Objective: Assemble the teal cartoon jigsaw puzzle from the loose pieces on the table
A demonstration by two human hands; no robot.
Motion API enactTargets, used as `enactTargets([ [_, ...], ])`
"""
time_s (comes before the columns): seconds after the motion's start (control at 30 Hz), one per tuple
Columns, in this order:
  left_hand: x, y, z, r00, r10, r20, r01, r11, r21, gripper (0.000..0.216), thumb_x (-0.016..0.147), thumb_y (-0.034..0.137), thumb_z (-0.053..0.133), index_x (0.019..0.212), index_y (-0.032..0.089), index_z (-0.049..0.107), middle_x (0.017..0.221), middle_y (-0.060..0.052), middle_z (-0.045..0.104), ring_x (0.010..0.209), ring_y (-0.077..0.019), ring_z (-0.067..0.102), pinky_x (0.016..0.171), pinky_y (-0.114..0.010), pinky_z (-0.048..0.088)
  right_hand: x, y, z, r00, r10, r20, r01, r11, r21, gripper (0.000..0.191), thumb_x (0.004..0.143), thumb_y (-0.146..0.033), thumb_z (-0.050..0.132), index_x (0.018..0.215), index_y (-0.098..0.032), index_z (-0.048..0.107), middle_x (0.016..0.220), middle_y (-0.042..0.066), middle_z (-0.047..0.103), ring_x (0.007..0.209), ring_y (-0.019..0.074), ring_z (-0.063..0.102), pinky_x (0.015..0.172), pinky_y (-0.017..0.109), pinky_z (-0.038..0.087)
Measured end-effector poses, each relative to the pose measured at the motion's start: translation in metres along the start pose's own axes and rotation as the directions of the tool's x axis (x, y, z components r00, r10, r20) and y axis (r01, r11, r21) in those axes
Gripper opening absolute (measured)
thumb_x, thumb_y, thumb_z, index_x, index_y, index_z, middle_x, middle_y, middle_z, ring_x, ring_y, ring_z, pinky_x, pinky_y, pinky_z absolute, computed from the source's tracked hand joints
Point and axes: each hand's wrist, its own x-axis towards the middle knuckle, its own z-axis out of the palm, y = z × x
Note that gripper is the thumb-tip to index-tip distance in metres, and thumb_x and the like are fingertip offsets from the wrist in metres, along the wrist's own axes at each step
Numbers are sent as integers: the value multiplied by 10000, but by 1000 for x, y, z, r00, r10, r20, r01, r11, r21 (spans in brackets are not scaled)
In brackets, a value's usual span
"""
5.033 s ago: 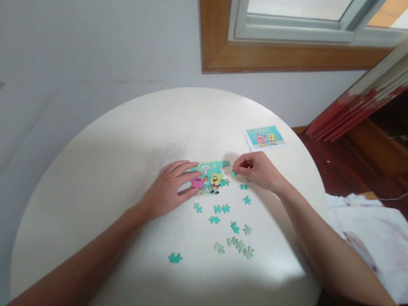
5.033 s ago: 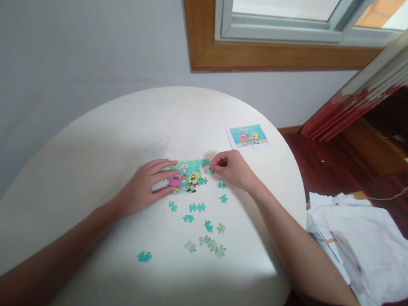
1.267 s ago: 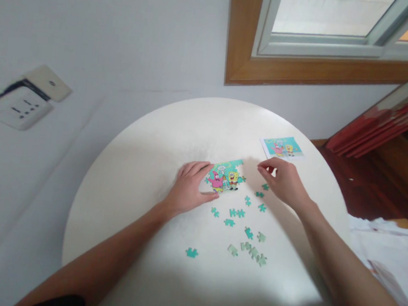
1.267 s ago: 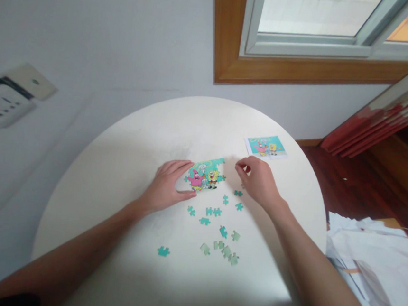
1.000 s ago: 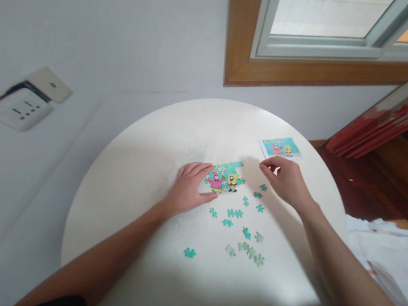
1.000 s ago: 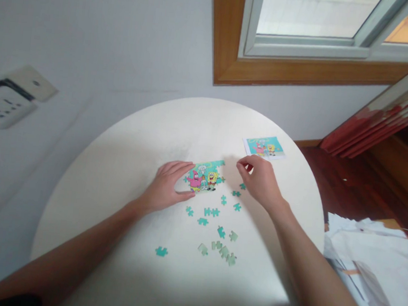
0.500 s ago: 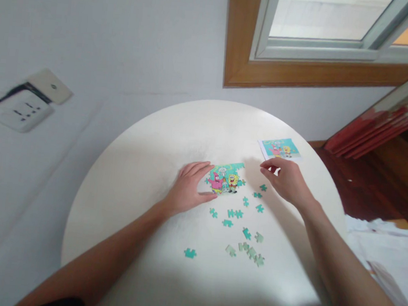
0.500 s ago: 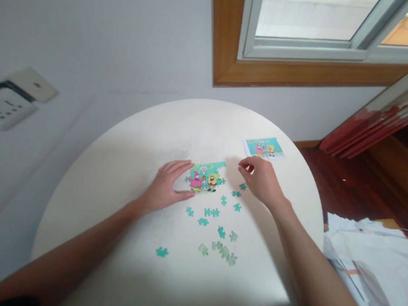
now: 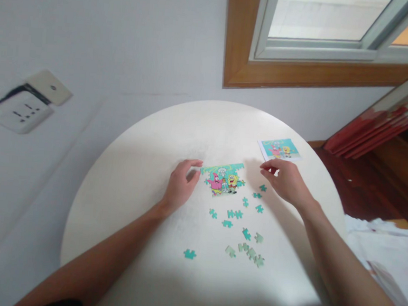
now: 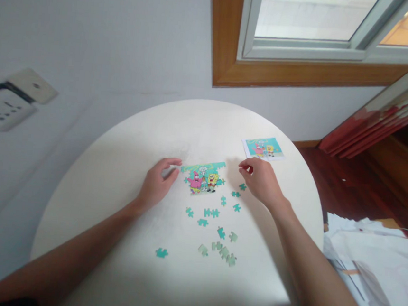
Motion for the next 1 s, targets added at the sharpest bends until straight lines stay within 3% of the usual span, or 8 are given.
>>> enactTargets([
  [0.3,1,-4,2,1000,-2,-26,2,1000,-19,199,890,174,566,1064,205,658,1064,-39,712,1041,-195,648,991,-374,495,1,4,1,999,12,33,-12,1000,-22,159,834,-221,620,898,-166,755,827,72,744,726,194,651,702,318,474],
  [0.67,1,-6,3,1000,-23,-16,22,999,-43,226,882,150,542,1070,199,658,1061,-42,715,1043,-197,649,995,-382,488,-2,-4,3,983,-29,180,35,999,-29,192,844,-160,584,888,-169,771,904,85,763,803,219,674,731,314,475],
  [0.83,0,-6,3,1000,-14,-12,13,999,-38,223,882,144,544,1065,195,661,1059,-42,714,1037,-195,648,995,-376,485,-2,-5,6,989,-37,143,43,998,-40,205,854,-164,562,878,-180,765,890,79,763,800,215,676,747,313,479],
  [1.0,0,-6,3,1000,2,-11,-3,1000,-22,224,882,138,541,1061,198,661,1056,-39,709,1031,-195,644,983,-371,485,0,-3,8,1000,19,17,-19,1000,-16,187,857,-208,557,861,-179,742,792,68,741,726,200,661,728,313,483],
])
